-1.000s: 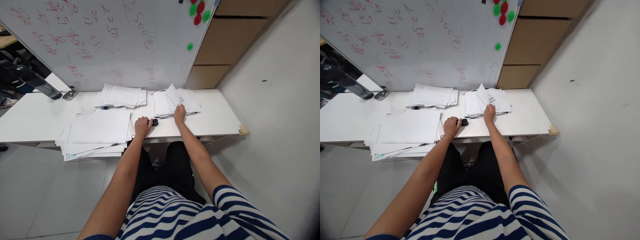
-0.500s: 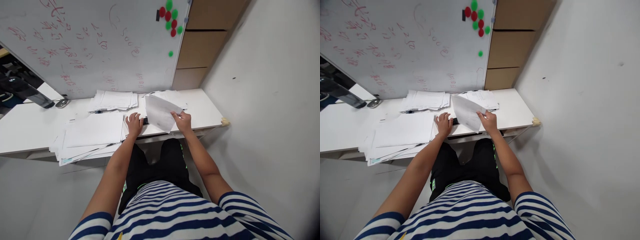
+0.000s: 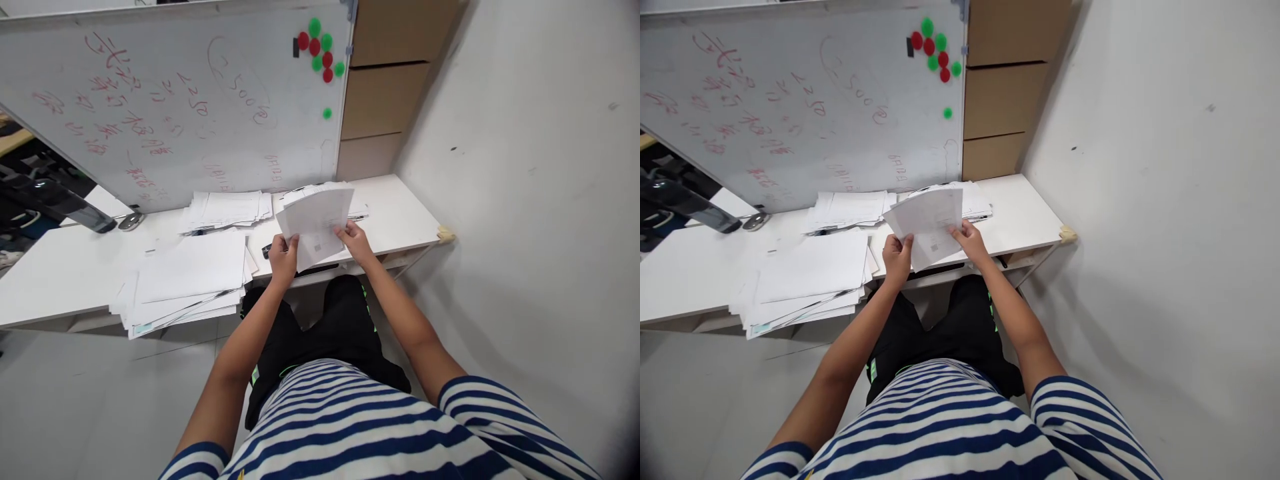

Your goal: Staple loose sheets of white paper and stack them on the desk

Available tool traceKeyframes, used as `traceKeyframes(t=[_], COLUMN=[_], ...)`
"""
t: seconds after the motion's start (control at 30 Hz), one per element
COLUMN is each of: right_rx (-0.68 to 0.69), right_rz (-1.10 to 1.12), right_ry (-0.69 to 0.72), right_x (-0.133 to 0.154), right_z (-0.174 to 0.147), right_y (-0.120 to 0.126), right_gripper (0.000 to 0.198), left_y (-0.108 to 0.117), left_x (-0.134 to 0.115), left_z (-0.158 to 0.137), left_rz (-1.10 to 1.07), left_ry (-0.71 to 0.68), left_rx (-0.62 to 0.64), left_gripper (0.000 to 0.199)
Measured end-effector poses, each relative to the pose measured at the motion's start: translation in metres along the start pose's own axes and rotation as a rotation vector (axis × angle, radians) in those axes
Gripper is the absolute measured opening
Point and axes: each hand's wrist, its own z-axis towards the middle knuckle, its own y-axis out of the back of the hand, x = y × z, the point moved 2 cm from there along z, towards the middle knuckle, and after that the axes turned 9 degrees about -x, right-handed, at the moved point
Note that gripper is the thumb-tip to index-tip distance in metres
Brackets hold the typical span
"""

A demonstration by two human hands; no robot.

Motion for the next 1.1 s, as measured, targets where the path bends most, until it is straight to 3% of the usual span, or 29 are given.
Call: traceKeyframes(t=[0.1, 0.27, 0.4, 0.67, 0.83, 0.93, 1.03, 1.1], right_rx=[0.04, -0.021, 0.011, -0.002, -0.028, -0.121, -0.24, -0.25], right_rz=[0.104, 0.055, 0.051, -0.067, -0.219, -0.131, 0.13, 0.304], right_ry=[-0.12, -0.076, -0.118, -0.106, -0.124, -0.144, -0.278, -0.358], right_x=[-0.023, -0.048, -0.066, -0.071, -0.073, -0.063, -0.055, -0.053], right_z=[-0.001, -0.003, -0.011, -0.022, -0.033, -0.048, -0.067, -0.08], right_y=[-0.005, -0.012, -0.025, -0.032, -0.027, -0.023, -0.02, -0.02], right_gripper=[0.047, 0.039, 0.037, 0.039, 0.039, 0.04, 0.045, 0.048], left_y=[-0.002, -0.016, -0.028, -0.023, -0.025, -0.027, -0.032, -0.038], left_x=[0.0, 0.017, 0.04, 0.05, 0.05, 0.043, 0.033, 0.029], left_z=[0.005, 0.006, 0.001, 0.004, -0.007, -0.016, -0.026, -0.033], left_rz=[-0.057, -0.257, -0.364, -0.275, -0.332, -0.457, -0.605, -0.673], left_ry=[0.025, 0.18, 0.358, 0.335, 0.382, 0.478, 0.636, 0.748], left_rx=[0.032, 0.133, 0.163, 0.151, 0.148, 0.136, 0.162, 0.178], left_gripper=[0.03, 0.036, 0.045, 0.032, 0.036, 0.038, 0.039, 0.042])
